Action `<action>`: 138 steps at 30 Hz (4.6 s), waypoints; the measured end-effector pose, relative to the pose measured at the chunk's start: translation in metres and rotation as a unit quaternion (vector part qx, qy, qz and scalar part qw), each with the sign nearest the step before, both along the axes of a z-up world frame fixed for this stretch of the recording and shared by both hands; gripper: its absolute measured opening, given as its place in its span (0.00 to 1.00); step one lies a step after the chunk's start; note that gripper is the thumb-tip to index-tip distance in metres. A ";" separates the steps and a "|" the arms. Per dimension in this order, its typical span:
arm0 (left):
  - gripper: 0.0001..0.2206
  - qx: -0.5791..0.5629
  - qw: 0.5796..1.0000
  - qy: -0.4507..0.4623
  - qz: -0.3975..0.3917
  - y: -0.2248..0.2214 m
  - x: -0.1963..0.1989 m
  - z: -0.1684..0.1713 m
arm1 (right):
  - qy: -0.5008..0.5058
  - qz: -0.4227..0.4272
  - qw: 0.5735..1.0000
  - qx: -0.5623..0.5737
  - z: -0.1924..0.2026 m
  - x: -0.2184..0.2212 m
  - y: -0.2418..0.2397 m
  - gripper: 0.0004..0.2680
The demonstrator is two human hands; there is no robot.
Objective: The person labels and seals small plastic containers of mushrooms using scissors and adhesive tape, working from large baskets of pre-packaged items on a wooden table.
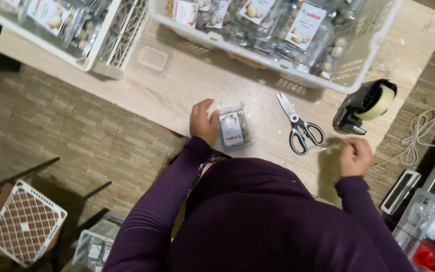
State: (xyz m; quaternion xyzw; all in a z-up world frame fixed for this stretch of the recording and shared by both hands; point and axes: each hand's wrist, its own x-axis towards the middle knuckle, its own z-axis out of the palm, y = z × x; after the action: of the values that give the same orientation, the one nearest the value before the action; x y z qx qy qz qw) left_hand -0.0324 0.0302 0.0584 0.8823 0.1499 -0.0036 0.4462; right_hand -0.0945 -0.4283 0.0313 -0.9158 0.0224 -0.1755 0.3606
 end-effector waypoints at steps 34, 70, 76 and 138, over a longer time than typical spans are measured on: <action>0.20 0.015 0.978 0.179 -0.109 -0.039 0.068 0.023 | 0.188 -0.087 0.942 -0.266 -0.025 -0.036 0.020 0.04; 0.05 -0.340 0.889 0.234 -0.197 -0.030 0.045 -0.100 | 0.442 0.202 0.810 0.327 0.039 0.058 0.118 0.17; 0.04 -0.342 0.882 0.249 -0.208 -0.034 0.049 -0.071 | 0.440 0.209 0.801 0.349 0.033 0.057 0.115 0.17; 0.14 -0.268 0.946 0.183 0.019 0.001 0.081 0.003 | 0.297 0.063 0.868 -0.394 -0.009 0.011 0.047 0.21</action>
State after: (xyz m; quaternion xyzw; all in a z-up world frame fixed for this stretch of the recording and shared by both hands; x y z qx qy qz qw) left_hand 0.0486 0.0311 0.0617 0.7114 0.2395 -0.1962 0.6310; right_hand -0.0838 -0.3815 0.0220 -0.9901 -0.0001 0.1333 -0.0434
